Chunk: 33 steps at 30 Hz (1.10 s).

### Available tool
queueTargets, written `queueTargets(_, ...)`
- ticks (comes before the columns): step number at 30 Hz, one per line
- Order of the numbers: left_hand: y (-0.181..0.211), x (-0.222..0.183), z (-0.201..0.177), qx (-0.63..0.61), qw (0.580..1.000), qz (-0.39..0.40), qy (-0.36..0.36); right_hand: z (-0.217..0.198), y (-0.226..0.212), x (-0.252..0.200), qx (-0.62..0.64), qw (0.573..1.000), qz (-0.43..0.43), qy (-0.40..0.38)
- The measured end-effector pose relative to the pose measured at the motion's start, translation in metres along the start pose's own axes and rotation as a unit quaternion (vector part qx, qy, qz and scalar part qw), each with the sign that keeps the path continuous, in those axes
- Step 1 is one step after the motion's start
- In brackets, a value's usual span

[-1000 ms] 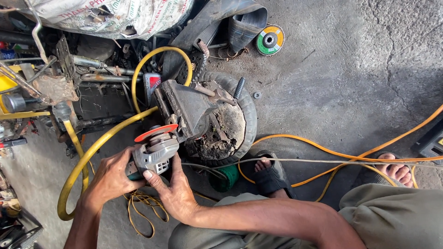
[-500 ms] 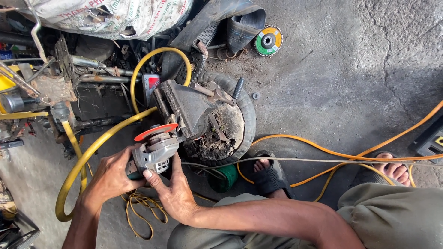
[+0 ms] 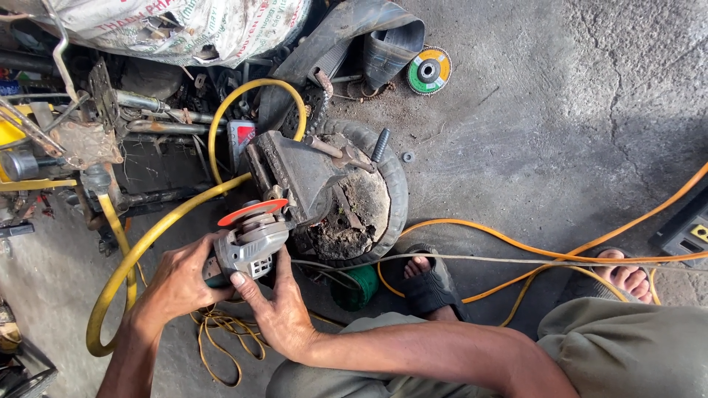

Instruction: Using an angle grinder to smooth or shape a metal component on a motorcycle frame.

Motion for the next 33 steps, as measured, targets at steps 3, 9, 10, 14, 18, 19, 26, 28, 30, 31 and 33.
queueTargets(3, 0.001, 0.002, 0.001, 0.001, 1.000, -0.001, 0.000, -0.001, -0.001, 0.000, 0.004, 1.000, -0.016, 0.006)
queueTargets(9, 0.000, 0.000, -0.001, -0.008, 1.000, -0.011, -0.005, -0.003, -0.004, 0.001, 0.005, 1.000, -0.009, -0.014)
queueTargets(10, -0.001, -0.001, -0.001, -0.020, 0.999, -0.032, -0.012, -0.002, -0.004, 0.001, 0.006, 1.000, 0.002, -0.026)
queueTargets(14, -0.002, 0.000, -0.001, -0.013, 1.000, -0.017, -0.008, -0.001, -0.003, 0.002, 0.002, 1.000, -0.004, -0.020)
queueTargets(18, -0.006, -0.005, -0.002, -0.019, 0.999, -0.034, -0.011, 0.001, -0.004, 0.002, 0.000, 1.000, 0.005, -0.031)
queueTargets(19, -0.010, -0.006, 0.000, -0.020, 0.998, -0.051, -0.012, 0.001, -0.005, 0.001, 0.002, 0.999, 0.014, -0.040)
queueTargets(26, -0.008, -0.005, -0.001, -0.007, 0.999, -0.038, -0.010, 0.002, -0.003, 0.001, 0.004, 0.999, 0.009, -0.034)
queueTargets(28, -0.009, -0.004, 0.000, -0.010, 0.999, -0.028, -0.013, 0.002, 0.002, 0.002, -0.004, 0.999, 0.026, -0.034)
queueTargets(30, -0.020, -0.006, 0.006, 0.017, 0.998, -0.049, -0.025, 0.001, 0.002, 0.002, -0.002, 0.999, 0.026, -0.035)
queueTargets(31, -0.027, -0.007, 0.008, 0.045, 0.996, -0.071, -0.037, 0.001, 0.001, 0.002, 0.001, 0.999, 0.026, -0.036)
queueTargets(33, -0.007, -0.006, 0.003, 0.026, 0.999, -0.022, -0.007, 0.001, -0.002, 0.002, 0.011, 0.999, -0.001, -0.034)
Point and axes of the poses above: each hand's wrist, its own x-axis towards the middle knuckle, its own z-axis out of the palm, y = z × x, the point moved 6 cm from there along x, towards the middle knuckle, and after that the axes turned 10 degrees about -x, right-handed, at the moved point
